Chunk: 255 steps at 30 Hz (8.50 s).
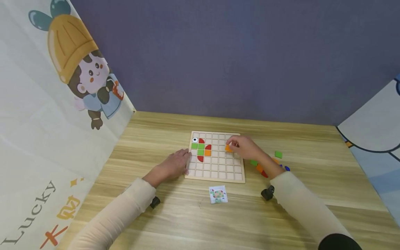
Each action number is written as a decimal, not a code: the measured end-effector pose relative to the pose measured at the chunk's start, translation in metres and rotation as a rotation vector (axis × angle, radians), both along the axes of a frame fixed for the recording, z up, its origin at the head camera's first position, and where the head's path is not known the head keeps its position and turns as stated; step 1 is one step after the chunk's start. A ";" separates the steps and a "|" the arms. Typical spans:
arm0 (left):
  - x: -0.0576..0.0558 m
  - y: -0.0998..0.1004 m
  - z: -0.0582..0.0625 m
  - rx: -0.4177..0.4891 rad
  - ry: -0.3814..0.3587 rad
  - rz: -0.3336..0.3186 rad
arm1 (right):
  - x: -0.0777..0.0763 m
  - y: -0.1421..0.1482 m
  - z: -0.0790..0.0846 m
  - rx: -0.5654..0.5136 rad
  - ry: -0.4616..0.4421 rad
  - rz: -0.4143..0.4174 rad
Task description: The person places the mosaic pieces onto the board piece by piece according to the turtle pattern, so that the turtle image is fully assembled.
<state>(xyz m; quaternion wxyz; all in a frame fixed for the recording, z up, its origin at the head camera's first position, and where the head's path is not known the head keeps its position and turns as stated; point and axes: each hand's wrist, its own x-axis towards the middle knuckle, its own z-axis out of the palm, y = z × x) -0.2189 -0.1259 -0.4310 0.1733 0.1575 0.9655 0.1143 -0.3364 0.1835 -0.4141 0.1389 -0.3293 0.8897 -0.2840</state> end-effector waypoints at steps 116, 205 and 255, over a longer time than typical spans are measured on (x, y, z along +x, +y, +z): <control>-0.007 0.010 -0.002 0.011 -0.005 0.028 | -0.028 0.073 -0.006 0.187 0.069 -0.054; -0.007 0.003 -0.004 0.007 -0.020 0.049 | -0.038 0.075 -0.020 0.187 0.052 -0.027; -0.004 0.003 -0.001 -0.017 -0.017 0.021 | 0.026 -0.066 -0.017 0.067 -0.036 0.185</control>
